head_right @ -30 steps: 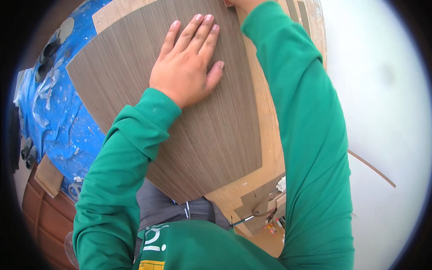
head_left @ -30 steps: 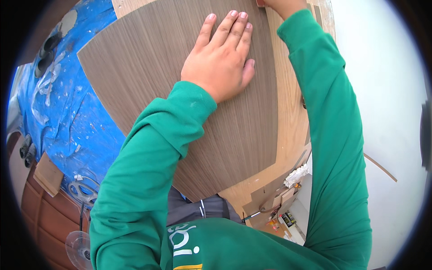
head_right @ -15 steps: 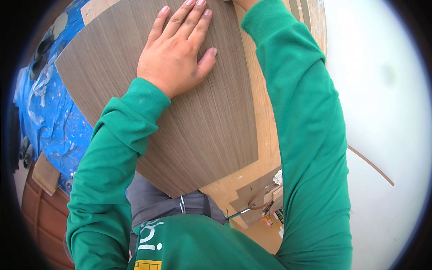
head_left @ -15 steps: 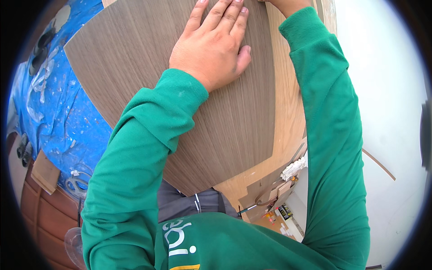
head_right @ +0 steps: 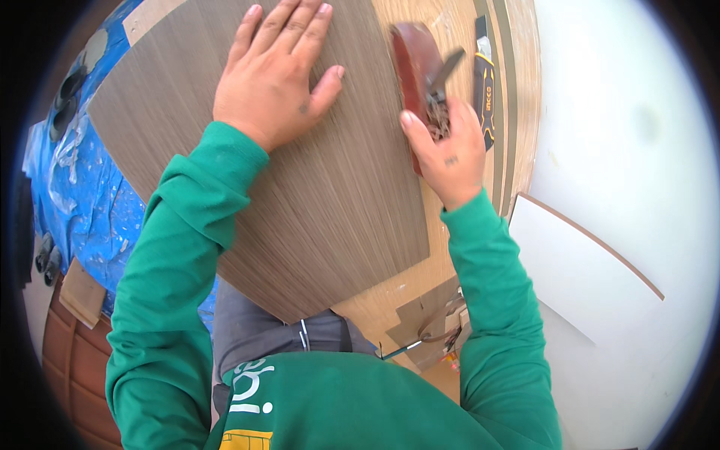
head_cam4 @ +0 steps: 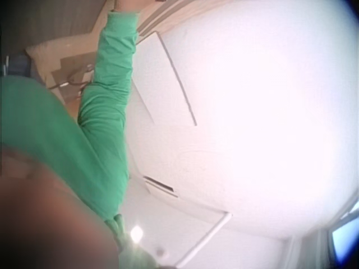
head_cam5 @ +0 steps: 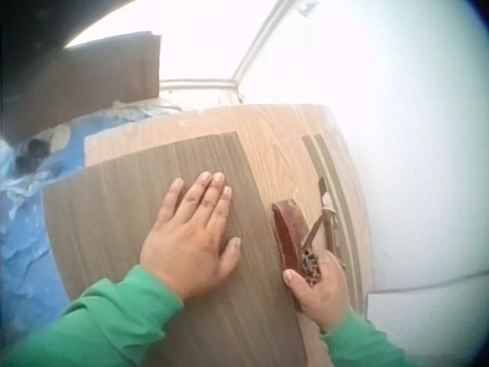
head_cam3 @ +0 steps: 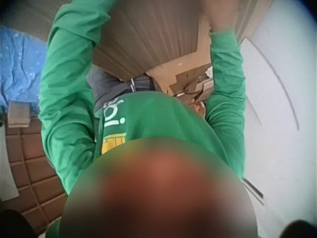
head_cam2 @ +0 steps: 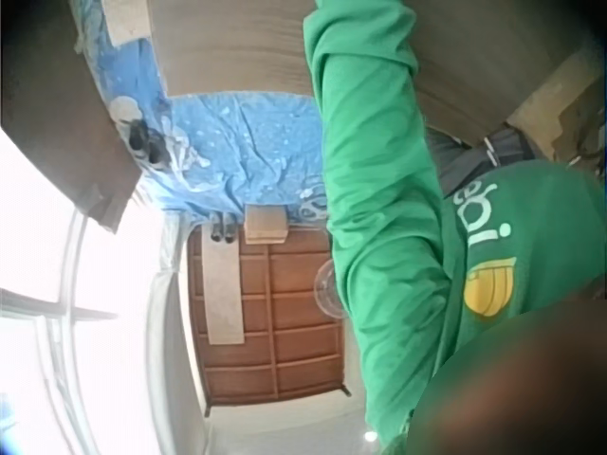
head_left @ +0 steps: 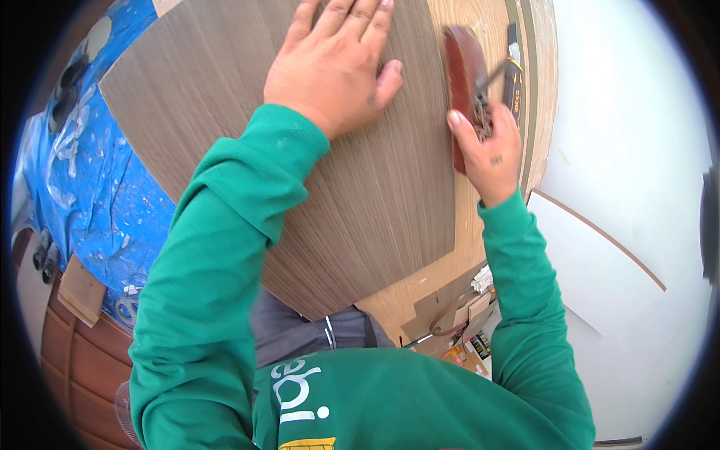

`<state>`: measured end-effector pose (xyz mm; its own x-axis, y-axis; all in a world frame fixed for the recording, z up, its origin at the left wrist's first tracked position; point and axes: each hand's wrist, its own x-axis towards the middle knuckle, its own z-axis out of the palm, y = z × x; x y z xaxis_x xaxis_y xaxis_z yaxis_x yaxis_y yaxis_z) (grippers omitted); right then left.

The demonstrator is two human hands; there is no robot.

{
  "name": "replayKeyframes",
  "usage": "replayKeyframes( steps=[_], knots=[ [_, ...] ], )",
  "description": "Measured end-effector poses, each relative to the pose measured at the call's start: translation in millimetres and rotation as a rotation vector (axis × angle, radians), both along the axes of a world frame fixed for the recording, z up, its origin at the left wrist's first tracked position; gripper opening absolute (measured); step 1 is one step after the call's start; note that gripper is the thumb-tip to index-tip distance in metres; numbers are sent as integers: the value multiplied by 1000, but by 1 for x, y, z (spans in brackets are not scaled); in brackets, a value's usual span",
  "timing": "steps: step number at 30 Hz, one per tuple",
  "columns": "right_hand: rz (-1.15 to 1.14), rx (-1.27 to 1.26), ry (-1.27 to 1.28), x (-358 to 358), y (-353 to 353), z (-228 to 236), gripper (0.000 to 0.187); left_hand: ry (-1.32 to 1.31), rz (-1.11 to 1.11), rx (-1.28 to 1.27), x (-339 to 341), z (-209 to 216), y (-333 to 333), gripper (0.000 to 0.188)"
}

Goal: The person smooths a wooden panel with a hand plane, then applies glue to the edge of a thin wooden board and attaches a thin strip along the glued edge. The person handles the panel and board, aligning and pressing the strip into place.

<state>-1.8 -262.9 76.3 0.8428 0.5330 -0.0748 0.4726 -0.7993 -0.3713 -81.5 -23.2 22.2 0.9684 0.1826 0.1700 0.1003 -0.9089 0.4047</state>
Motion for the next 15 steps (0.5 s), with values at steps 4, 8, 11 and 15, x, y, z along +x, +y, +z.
replayKeyframes(
  steps=[4,8,11,15],
  knots=[
    [-398,259,271,-31,-52,16,41,3,-196,133,5,-5,-3,61],
    [-551,518,414,-46,-79,26,44,11,-461,70,11,-11,-24,60],
    [-567,577,481,-53,-90,26,43,-87,-459,66,-4,-12,-61,55],
    [-608,685,556,-59,-92,24,43,-36,-508,46,-26,-17,-94,52]
  ],
)
